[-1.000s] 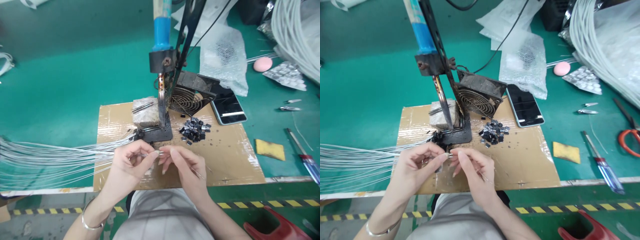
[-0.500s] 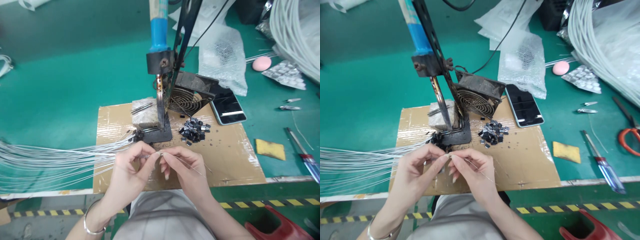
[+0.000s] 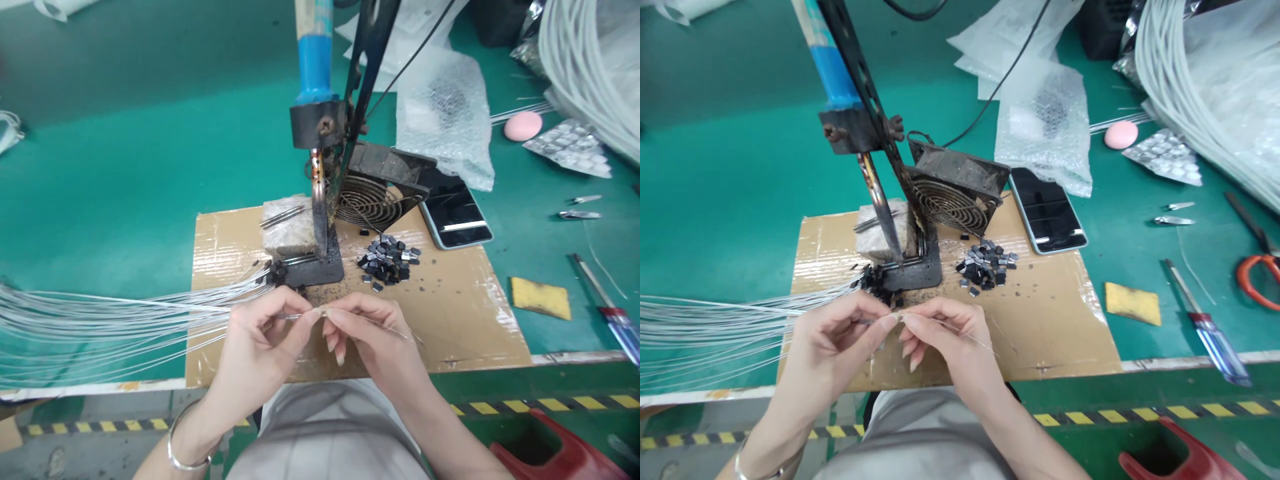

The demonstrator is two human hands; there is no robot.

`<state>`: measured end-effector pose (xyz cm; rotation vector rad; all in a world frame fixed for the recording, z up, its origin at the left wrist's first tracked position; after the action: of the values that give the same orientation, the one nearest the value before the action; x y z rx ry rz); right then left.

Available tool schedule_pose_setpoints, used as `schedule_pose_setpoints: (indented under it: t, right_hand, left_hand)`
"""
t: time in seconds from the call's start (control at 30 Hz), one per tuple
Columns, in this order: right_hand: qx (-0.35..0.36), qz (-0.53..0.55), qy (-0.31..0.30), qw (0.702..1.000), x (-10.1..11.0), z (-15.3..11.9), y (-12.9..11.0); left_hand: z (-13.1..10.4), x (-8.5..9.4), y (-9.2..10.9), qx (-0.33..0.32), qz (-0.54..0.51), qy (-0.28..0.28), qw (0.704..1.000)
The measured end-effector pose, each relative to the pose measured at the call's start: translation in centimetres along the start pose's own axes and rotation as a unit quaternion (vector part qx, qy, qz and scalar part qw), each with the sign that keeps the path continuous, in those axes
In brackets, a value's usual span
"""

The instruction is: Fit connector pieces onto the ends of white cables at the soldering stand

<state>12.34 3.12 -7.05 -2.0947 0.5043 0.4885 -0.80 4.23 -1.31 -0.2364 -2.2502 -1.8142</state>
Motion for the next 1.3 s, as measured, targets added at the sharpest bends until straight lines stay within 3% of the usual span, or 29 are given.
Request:
schedule_pose_setpoints:
  t: [0.37, 0.73, 0.97, 1.3]
  right_hand:
    - [0.009, 0.006, -0.007, 1.0, 0.07, -0.12, 0.27]
    - [0.021, 0.038, 0.037, 0.998, -0.42, -0.13, 0.22]
    - [0.02, 0.06, 0.037, 0.997, -0.64, -0.22, 0.24]
    - [0.052, 0.004, 0.03, 0.998, 0.03, -0.07, 0.31]
  left_hand:
    - [-0.27, 0.27, 0.13, -0.024, -0.001, 0.044, 0.999]
    - [-0.96, 0.31, -0.07, -0.064, 0.011, 0.114, 0.991]
    - [-0.81, 0.02, 0.4, -0.053, -0.066, 0.108, 0.991]
    - [-0.63, 0.45, 0.26, -0.063, -0.053, 0.117, 0.99]
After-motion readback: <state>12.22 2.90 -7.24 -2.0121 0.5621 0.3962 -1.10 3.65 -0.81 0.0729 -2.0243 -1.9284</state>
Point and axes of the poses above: each hand's wrist, its own z-axis towards the middle knuckle, its own x-axis out of the back of the hand, y = z × x, the point moved 8 cm from there along z, towards the middle knuckle, and after that the axes turned 9 degrees about y, right-handed, at the moved point
